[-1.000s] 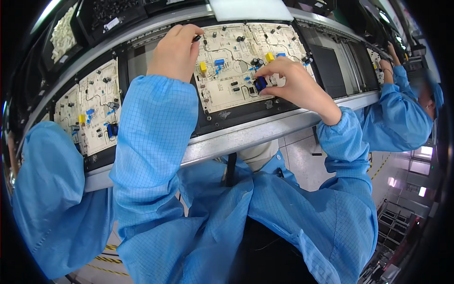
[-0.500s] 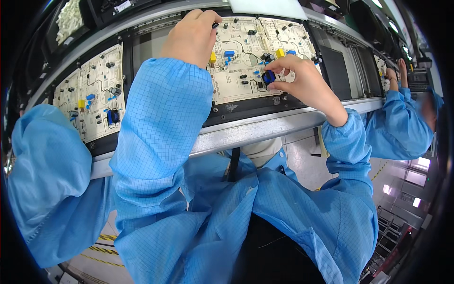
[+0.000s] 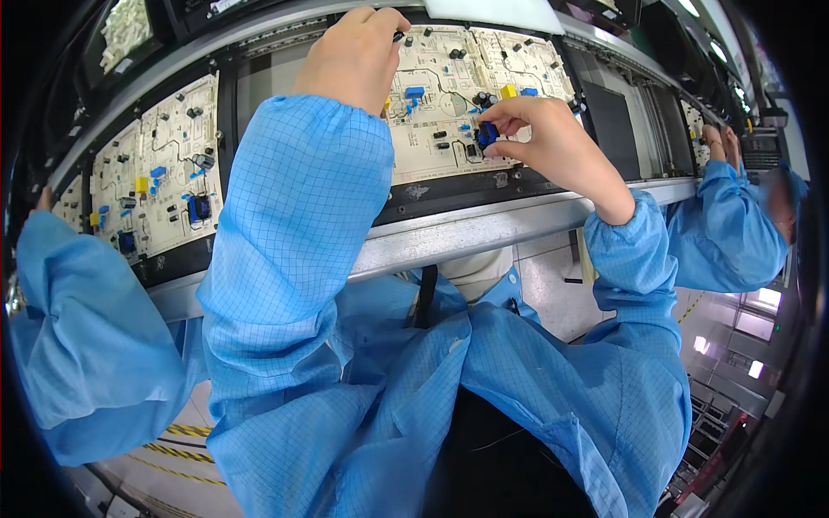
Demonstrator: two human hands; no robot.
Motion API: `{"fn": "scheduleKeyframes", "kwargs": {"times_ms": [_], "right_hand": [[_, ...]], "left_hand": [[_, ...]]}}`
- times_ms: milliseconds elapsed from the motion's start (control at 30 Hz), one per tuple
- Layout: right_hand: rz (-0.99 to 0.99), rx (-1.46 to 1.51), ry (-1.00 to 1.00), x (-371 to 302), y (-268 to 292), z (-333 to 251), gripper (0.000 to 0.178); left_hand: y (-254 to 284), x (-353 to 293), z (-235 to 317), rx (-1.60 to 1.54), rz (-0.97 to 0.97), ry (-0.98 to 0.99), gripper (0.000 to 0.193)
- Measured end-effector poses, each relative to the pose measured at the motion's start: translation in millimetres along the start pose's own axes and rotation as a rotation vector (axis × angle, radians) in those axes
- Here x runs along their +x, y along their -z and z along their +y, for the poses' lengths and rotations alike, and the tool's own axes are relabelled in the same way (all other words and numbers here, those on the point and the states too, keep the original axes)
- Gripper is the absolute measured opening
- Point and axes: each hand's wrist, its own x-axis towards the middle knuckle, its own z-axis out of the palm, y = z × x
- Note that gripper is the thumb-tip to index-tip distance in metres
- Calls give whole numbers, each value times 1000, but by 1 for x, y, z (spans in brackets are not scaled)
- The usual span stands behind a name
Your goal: Assembling components onto printed circuit boards on an assembly line.
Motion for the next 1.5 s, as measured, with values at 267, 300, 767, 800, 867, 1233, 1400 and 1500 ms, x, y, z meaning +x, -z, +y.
{"fn": "scheduleKeyframes", "kwargs": {"times_ms": [267,300,767,800,867,1233,1400,1500], "right_hand": [[150,-217,142,-12,-14,-5,32],[180,-231,188,-13,-15,-4,32],[133,-180,208,-14,-12,3,32],[132,-214,240,-13,-12,1,32],[123,-219,228,-10,-10,-2,31],[13,-182,274,91,60,19,22],[588,-208,199,286,103,140,24],[838,-197,-2,347,95,156,39]], "left_hand": [[-3,2,0,-4,-4,-26,19],[-4,2,0,-6,-4,-29,19],[6,6,27,42,106,-32,24],[3,5,22,44,107,-33,24],[-8,7,4,-47,85,-114,21],[-10,3,6,-95,12,51,17],[-12,4,21,-82,20,13,16],[-23,-4,13,-61,-18,88,17]]}}
